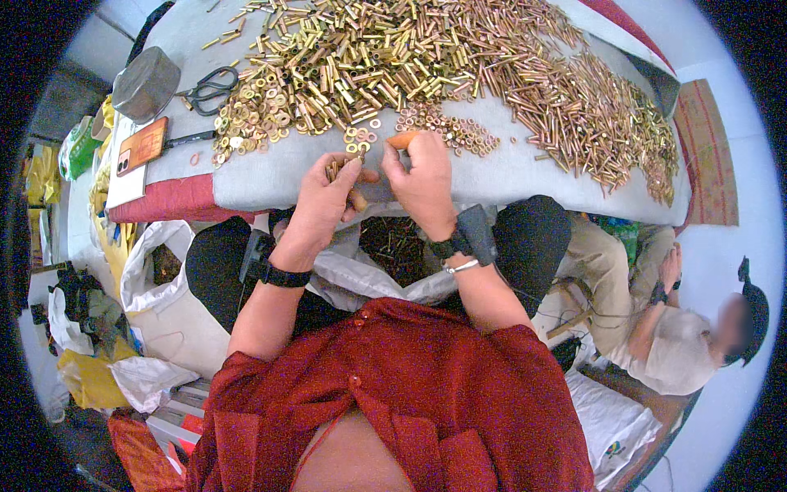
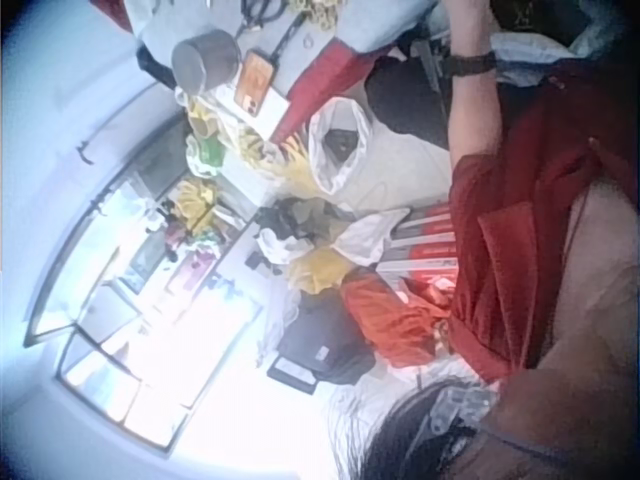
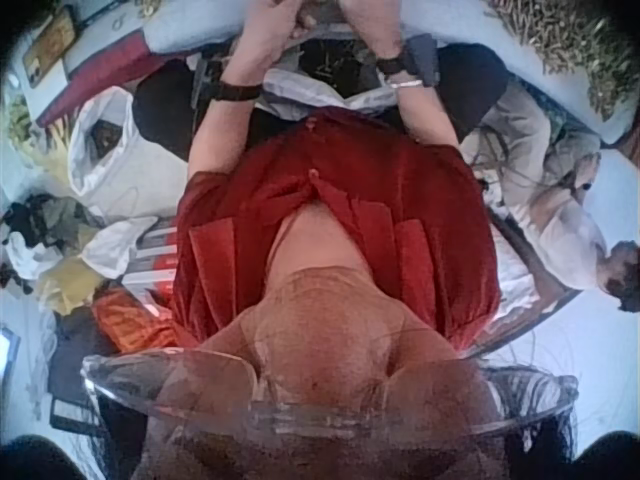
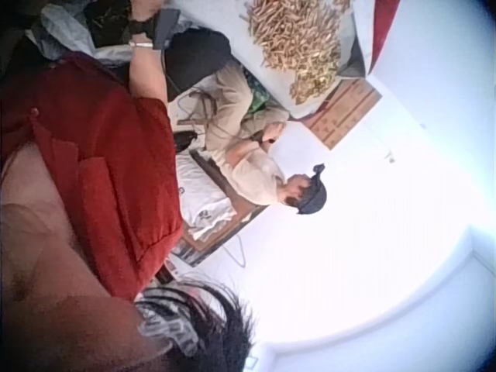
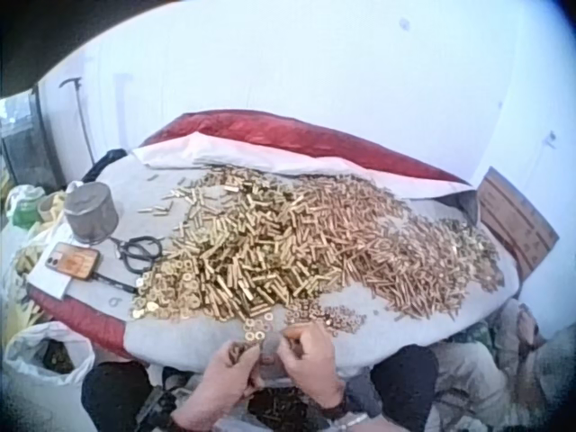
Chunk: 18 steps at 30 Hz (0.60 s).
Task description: The recorder is sorting various brass hardware components including screws and washers.
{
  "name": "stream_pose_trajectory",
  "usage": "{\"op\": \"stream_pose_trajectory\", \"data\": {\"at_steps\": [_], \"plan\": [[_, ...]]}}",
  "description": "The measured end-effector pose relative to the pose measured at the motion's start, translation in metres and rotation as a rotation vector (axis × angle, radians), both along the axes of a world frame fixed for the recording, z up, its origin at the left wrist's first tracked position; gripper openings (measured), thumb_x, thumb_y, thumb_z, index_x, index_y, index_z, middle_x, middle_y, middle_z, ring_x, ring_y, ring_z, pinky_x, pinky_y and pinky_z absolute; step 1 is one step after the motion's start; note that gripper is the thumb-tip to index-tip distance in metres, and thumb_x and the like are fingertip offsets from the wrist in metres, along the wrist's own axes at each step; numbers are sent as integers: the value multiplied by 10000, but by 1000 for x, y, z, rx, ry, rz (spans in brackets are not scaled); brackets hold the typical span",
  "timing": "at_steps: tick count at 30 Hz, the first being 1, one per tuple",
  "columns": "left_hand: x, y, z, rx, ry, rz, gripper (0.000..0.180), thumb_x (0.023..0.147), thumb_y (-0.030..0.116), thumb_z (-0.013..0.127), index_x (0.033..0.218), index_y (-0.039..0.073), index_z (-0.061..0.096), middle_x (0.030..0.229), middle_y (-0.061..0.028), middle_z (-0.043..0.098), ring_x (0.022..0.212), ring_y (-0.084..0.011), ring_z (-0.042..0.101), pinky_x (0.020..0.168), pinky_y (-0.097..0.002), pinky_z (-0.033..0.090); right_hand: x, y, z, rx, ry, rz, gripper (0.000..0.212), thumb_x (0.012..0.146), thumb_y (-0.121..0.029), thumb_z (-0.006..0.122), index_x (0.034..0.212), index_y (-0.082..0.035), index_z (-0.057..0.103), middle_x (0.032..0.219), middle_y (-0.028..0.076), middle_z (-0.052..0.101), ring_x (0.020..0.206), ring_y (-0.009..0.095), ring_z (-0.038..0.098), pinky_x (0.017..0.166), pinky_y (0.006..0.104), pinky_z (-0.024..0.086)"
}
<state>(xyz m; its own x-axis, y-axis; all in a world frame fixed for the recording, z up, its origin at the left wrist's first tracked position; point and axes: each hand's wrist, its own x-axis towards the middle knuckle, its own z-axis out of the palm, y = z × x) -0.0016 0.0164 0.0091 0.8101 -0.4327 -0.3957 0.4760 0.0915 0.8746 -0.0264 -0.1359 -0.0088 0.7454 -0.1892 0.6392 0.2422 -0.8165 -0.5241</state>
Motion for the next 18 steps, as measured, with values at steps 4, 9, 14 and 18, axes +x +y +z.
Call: {"op": "stream_pose_trajectory", "data": {"at_steps": [4, 9, 14, 18], "plan": [[-1, -2, -4, -24, 7, -14, 227, 937, 203, 526, 1074, 26, 498, 825, -66, 632, 495, -71, 506, 379, -198, 347, -15, 16, 12, 545, 313, 13, 109, 793, -84, 662, 856, -19, 601, 734, 91, 625, 631, 161, 577, 566, 298, 453], [-3, -4, -4, 53, -91, -65, 156, 921, 119, 530, 1022, 0, 524, 757, -50, 607, 463, -84, 526, 388, -225, 365, -20, 19, 9, 493, 225, 73, 139, 802, -94, 665, 893, -8, 603, 786, 116, 650, 636, 163, 591, 578, 290, 470], [-5, -4, -10, 62, -145, -62, 153, 925, 145, 537, 1018, 24, 535, 722, -11, 559, 486, -61, 489, 401, -210, 358, -28, 14, 2, 43, 73, 108, 154, 776, -50, 656, 918, -21, 605, 908, 144, 634, 725, 284, 595, 631, 340, 482], [-7, -5, -6, 52, -85, -43, 160, 934, 185, 534, 1026, 54, 543, 719, 24, 522, 529, -34, 449, 416, -189, 349, -29, 16, -4, -87, -73, 196, 164, 763, -31, 644, 921, -21, 600, 907, 140, 613, 763, 316, 584, 636, 370, 475]]}}
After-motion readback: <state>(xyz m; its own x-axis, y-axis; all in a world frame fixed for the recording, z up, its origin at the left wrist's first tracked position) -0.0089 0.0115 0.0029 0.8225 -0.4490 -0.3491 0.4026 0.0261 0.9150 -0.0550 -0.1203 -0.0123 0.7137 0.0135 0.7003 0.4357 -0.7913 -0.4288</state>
